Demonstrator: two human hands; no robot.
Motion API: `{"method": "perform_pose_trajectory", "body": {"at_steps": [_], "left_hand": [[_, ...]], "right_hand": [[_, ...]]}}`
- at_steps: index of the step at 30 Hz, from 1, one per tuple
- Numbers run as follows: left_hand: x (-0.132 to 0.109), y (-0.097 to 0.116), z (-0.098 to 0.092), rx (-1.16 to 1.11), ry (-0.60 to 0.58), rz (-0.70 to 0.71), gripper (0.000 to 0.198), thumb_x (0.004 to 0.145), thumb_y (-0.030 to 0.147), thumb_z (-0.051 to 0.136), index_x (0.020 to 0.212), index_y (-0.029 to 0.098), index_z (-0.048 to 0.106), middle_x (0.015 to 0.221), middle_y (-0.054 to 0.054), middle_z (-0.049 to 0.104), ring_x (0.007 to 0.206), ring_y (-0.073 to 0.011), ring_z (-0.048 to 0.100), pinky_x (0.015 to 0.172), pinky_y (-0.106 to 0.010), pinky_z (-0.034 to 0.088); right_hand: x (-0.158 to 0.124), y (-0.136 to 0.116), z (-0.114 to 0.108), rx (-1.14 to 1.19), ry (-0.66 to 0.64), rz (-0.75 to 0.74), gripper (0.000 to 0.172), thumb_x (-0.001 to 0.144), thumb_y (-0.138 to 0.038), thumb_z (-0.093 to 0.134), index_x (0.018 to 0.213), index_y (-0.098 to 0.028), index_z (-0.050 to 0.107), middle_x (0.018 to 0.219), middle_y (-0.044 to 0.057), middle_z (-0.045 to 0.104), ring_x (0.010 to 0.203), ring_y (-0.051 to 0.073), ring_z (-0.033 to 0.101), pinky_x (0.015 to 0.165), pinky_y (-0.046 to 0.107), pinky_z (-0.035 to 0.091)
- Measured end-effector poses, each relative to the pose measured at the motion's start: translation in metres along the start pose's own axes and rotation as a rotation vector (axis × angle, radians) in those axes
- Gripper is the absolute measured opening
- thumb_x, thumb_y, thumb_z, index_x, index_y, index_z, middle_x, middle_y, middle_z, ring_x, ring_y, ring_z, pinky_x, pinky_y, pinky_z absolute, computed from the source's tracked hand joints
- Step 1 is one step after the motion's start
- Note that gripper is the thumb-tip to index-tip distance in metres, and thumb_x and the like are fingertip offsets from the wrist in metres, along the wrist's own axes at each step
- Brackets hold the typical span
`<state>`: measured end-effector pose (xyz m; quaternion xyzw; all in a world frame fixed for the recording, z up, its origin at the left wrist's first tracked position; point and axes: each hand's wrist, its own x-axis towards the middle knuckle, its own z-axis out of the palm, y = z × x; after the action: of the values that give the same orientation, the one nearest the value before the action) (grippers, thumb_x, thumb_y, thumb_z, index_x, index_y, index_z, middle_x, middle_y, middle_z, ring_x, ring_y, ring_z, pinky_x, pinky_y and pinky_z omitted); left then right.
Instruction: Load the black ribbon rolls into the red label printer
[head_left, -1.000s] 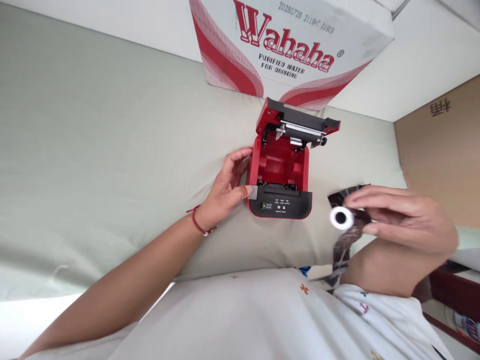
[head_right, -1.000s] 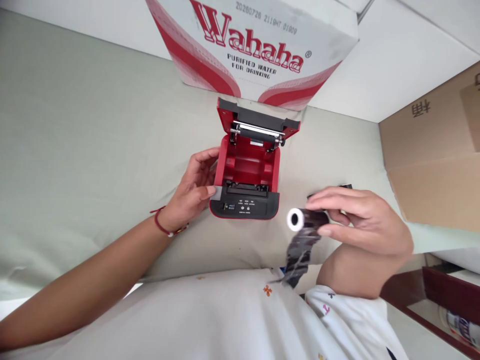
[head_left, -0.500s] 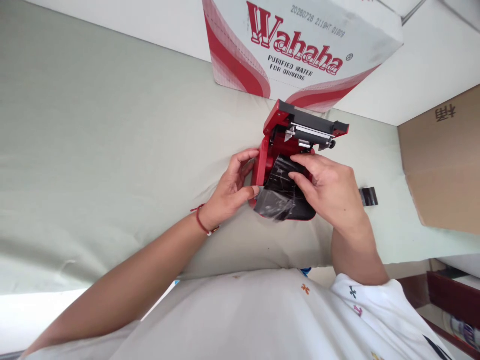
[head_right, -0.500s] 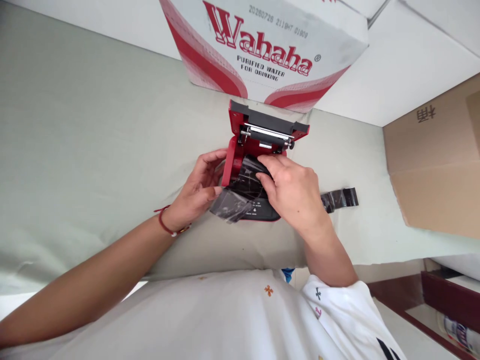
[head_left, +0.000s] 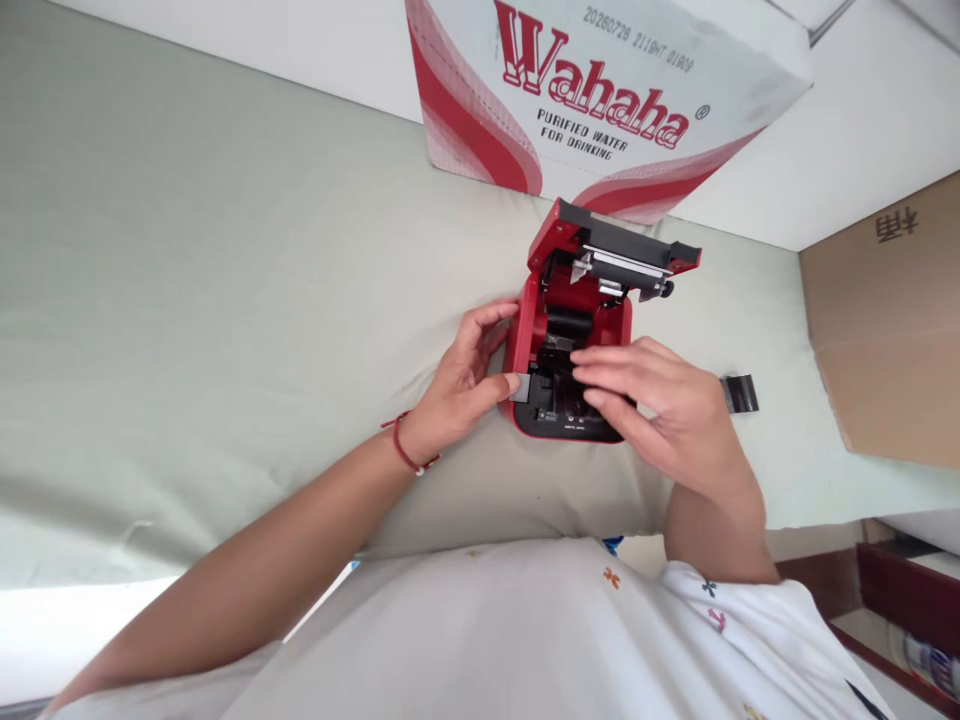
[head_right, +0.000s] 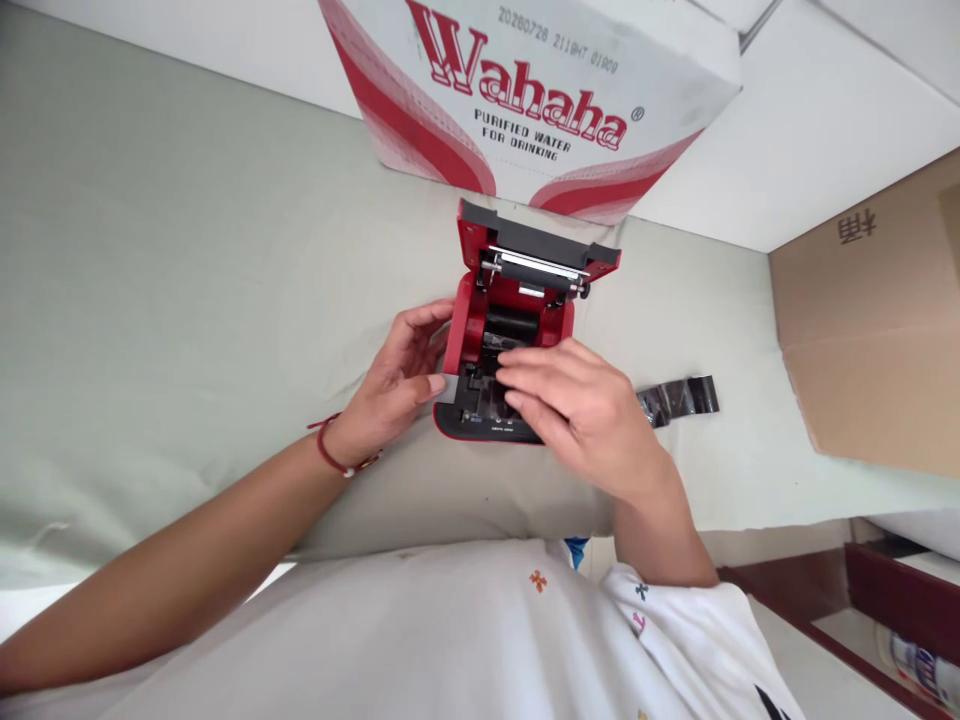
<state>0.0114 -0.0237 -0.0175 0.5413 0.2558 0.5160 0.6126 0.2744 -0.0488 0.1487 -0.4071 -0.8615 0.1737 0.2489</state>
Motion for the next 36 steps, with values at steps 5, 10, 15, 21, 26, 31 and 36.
{"method": "perform_pose_trajectory", "body": {"at_steps": [5, 10, 15, 21, 26, 31, 36], "left_hand": [[-0.006, 0.006, 0.006, 0.117, 0.045, 0.043, 0.068, 0.112, 0.064, 0.083, 0.170, 0.039, 0.060, 0.187, -0.013, 0.056, 0.178, -0.0406, 0.055, 0.146, -0.066, 0.055], [-0.016, 0.026, 0.018, 0.601, 0.304, 0.335, 0.053, 0.114, 0.048, 0.073, 0.166, 0.041, 0.066, 0.165, -0.013, 0.063, 0.163, -0.0431, 0.061, 0.142, -0.078, 0.054], [-0.028, 0.045, 0.042, 0.849, 0.127, 0.754, 0.063, 0.101, 0.027, 0.081, 0.162, 0.044, 0.077, 0.124, -0.005, 0.080, 0.113, -0.0304, 0.075, 0.105, -0.052, 0.069], [-0.032, 0.056, 0.064, 1.056, -0.070, 0.783, 0.051, 0.108, 0.016, 0.081, 0.156, 0.031, 0.084, 0.117, -0.003, 0.088, 0.114, -0.0240, 0.076, 0.102, -0.042, 0.059], [-0.037, 0.052, 0.062, 1.056, -0.105, 0.707, 0.064, 0.104, 0.014, 0.086, 0.162, 0.040, 0.080, 0.120, -0.001, 0.089, 0.119, -0.0244, 0.077, 0.111, -0.041, 0.062], [-0.037, 0.048, 0.064, 1.090, -0.076, 0.717, 0.060, 0.104, 0.013, 0.085, 0.157, 0.041, 0.081, 0.116, 0.000, 0.090, 0.113, -0.0233, 0.079, 0.109, -0.040, 0.061], [-0.029, 0.054, 0.068, 1.163, -0.014, 0.800, 0.033, 0.108, 0.013, 0.081, 0.134, 0.030, 0.088, 0.101, -0.001, 0.087, 0.106, -0.0218, 0.076, 0.107, -0.039, 0.060]], "right_hand": [[-0.036, -0.009, -0.001, -0.094, 0.071, -0.080, 0.026, 0.111, -0.010, 0.080, 0.128, -0.028, 0.088, 0.126, 0.007, 0.094, 0.115, 0.027, 0.083, 0.098, 0.048, 0.074], [-0.058, -0.013, 0.019, -0.098, 0.167, -0.063, 0.040, 0.109, -0.011, 0.079, 0.141, -0.033, 0.087, 0.121, 0.005, 0.094, 0.126, 0.031, 0.083, 0.104, 0.053, 0.075], [-0.061, -0.011, 0.026, -0.102, 0.196, -0.086, 0.040, 0.108, -0.010, 0.078, 0.140, -0.032, 0.089, 0.122, 0.003, 0.095, 0.131, 0.031, 0.082, 0.110, 0.054, 0.075], [-0.055, -0.002, 0.005, -0.030, 0.114, -0.095, 0.033, 0.108, -0.013, 0.082, 0.133, -0.032, 0.090, 0.125, 0.004, 0.096, 0.126, 0.031, 0.085, 0.107, 0.056, 0.076], [-0.036, -0.003, -0.012, -0.195, 0.423, 0.082, 0.040, 0.117, -0.021, 0.075, 0.145, -0.045, 0.089, 0.139, 0.002, 0.093, 0.133, 0.033, 0.085, 0.116, 0.060, 0.069], [-0.002, 0.014, -0.013, -0.335, 0.509, 0.180, 0.048, 0.129, -0.043, 0.056, 0.174, -0.040, 0.072, 0.177, 0.010, 0.074, 0.172, 0.041, 0.064, 0.139, 0.067, 0.058], [0.015, 0.025, -0.006, -0.314, 0.360, 0.119, 0.049, 0.129, -0.045, 0.056, 0.172, -0.029, 0.072, 0.171, 0.018, 0.077, 0.161, 0.038, 0.073, 0.141, 0.066, 0.054]]}}
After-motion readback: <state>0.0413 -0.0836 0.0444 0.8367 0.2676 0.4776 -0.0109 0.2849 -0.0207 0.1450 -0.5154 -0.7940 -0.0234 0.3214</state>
